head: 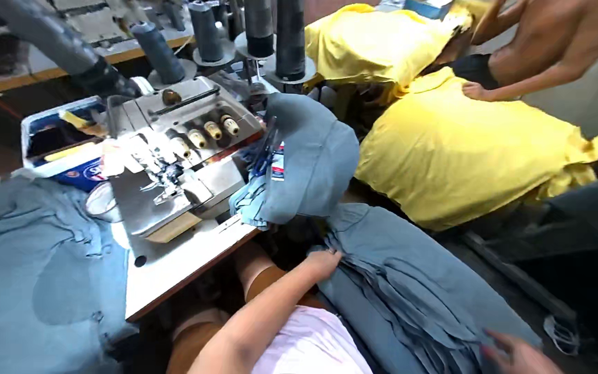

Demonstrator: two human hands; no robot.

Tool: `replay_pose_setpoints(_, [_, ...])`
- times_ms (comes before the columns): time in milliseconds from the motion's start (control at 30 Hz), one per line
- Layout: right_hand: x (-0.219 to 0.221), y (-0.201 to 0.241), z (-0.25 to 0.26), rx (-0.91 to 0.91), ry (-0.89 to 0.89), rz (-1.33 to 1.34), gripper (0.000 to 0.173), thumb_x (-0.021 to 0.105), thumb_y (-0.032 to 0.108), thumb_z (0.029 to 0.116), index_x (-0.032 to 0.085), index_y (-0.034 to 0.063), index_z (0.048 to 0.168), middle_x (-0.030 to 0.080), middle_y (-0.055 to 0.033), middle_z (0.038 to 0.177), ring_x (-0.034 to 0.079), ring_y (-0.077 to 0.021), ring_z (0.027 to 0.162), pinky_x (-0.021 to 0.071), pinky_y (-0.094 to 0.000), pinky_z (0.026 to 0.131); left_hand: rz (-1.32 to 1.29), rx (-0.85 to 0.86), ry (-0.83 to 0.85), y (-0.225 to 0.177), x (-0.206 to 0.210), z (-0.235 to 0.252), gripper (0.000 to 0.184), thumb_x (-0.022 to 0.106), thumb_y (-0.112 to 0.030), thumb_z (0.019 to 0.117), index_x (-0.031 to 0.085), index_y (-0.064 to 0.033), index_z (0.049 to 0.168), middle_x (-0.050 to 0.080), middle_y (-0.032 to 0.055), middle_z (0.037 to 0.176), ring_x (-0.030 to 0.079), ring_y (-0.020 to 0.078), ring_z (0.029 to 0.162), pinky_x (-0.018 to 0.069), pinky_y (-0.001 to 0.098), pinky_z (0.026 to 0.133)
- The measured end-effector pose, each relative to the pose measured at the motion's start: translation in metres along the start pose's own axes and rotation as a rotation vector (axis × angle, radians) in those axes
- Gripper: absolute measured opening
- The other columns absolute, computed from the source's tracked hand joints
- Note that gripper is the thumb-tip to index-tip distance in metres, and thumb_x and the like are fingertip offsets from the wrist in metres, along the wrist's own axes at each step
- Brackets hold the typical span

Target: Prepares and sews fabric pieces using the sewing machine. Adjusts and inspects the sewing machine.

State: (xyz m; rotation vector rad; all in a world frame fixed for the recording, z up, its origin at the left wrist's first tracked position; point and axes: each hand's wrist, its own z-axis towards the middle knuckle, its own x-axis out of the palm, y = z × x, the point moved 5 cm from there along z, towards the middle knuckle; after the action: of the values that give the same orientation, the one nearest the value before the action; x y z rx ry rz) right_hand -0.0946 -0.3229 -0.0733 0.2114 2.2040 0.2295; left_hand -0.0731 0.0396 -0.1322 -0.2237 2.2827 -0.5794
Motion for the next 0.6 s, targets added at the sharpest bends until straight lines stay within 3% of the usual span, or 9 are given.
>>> replay_pose_setpoints(67, [-0.022,0.039,0.04,-0.322,-0.389,-0.031,0.033,0.056,0.015,0.1039,0.067,-0.0093,0.123,0.067,-0.0341,0.112,0.065,-0.0516,0.106,0.048,-0.0672,0.096,-0.06,0.021,-0.062,0.01,-0.007,-0.036,0.042,0.055,-0.008,0.1041,0.052,-0.0029,0.145,0.057,0.0261,0.141,0.056,0.0446,0.13,0.0441,0.064,0.104])
replay_pose_setpoints(133, [-0.03,0.119,0.053,-0.673,-0.658,-0.011,0.021,0.059,0.009,0.0985,0.073,-0.007,0.103,0.071,-0.0257,0.093,0.07,-0.0444,0.088,0.0561,-0.0617,0.082,-0.159,0.031,-0.33,0.019,-0.02,-0.078,0.03,0.051,-0.013,0.1066,0.066,-0.0003,0.129,0.067,0.0236,0.126,0.063,0.04,0.121,0.0477,0.0593,0.102])
replay_pose_setpoints(233, [-0.024,0.25,0.032,-1.048,-0.633,0.024,0.018,0.061,0.006,0.0959,0.075,-0.0052,0.1,0.071,-0.0222,0.091,0.071,-0.0415,0.087,0.0575,-0.0577,0.08,-0.25,-0.049,-0.976,0.038,-0.047,-0.138,0.025,0.059,-0.015,0.1023,0.069,0.0062,0.112,0.069,0.0234,0.111,0.069,0.0373,0.105,0.0556,0.0525,0.092])
replay_pose_setpoints(300, [-0.012,0.308,0.021,-1.239,-0.632,0.024,0.017,0.061,0.007,0.0953,0.075,-0.0023,0.099,0.072,-0.0205,0.092,0.071,-0.0397,0.088,0.0577,-0.0559,0.077,-0.256,-0.172,-1.218,0.059,-0.062,-0.161,0.04,0.067,-0.025,0.0981,0.065,0.0103,0.117,0.067,0.0282,0.115,0.068,0.0419,0.105,0.0546,0.0544,0.091])
replay_pose_setpoints(367, [-0.003,0.345,0.016,-1.348,-0.643,0.05,0.018,0.061,0.008,0.0965,0.076,-0.0012,0.1,0.072,-0.0196,0.095,0.071,-0.038,0.089,0.0584,-0.0532,0.077,-0.305,-0.273,-1.242,0.08,-0.074,-0.168,0.056,0.076,-0.035,0.0915,0.063,0.0104,0.122,0.061,0.0317,0.124,0.061,0.0465,0.116,0.0489,0.0584,0.098])
replay_pose_setpoints(467, [0.009,0.373,0.018,-1.375,-0.685,0.099,0.02,0.06,0.009,0.0974,0.076,-0.0014,0.101,0.072,-0.0195,0.096,0.072,-0.0372,0.089,0.0586,-0.0503,0.076,-0.335,-0.287,-1.179,0.095,-0.086,-0.163,0.047,0.077,-0.035,0.0909,0.07,0.0066,0.111,0.06,0.0309,0.123,0.057,0.0471,0.118,0.0452,0.0587,0.101])
replay_pose_setpoints(533, [0.014,0.378,0.022,-1.357,-0.729,0.134,0.021,0.059,0.008,0.0975,0.077,-0.0013,0.101,0.072,-0.0185,0.095,0.072,-0.0357,0.089,0.0591,-0.0478,0.077,-0.346,-0.211,-1.244,0.092,-0.086,-0.162,0.034,0.075,-0.027,0.0919,0.073,0.0068,0.099,0.065,0.0284,0.111,0.062,0.0429,0.108,0.0488,0.0554,0.096])
replay_pose_setpoints(600, [0.017,0.38,0.023,-1.349,-0.778,0.175,0.022,0.058,0.009,0.0982,0.077,-0.0018,0.102,0.073,-0.0181,0.096,0.072,-0.0342,0.09,0.0595,-0.045,0.08,-0.491,-0.125,-1.276,0.086,-0.084,-0.162,0.029,0.071,-0.021,0.0934,0.071,0.0079,0.096,0.068,0.0199,0.097,0.067,0.0273,0.092,0.054,0.0419,0.085])
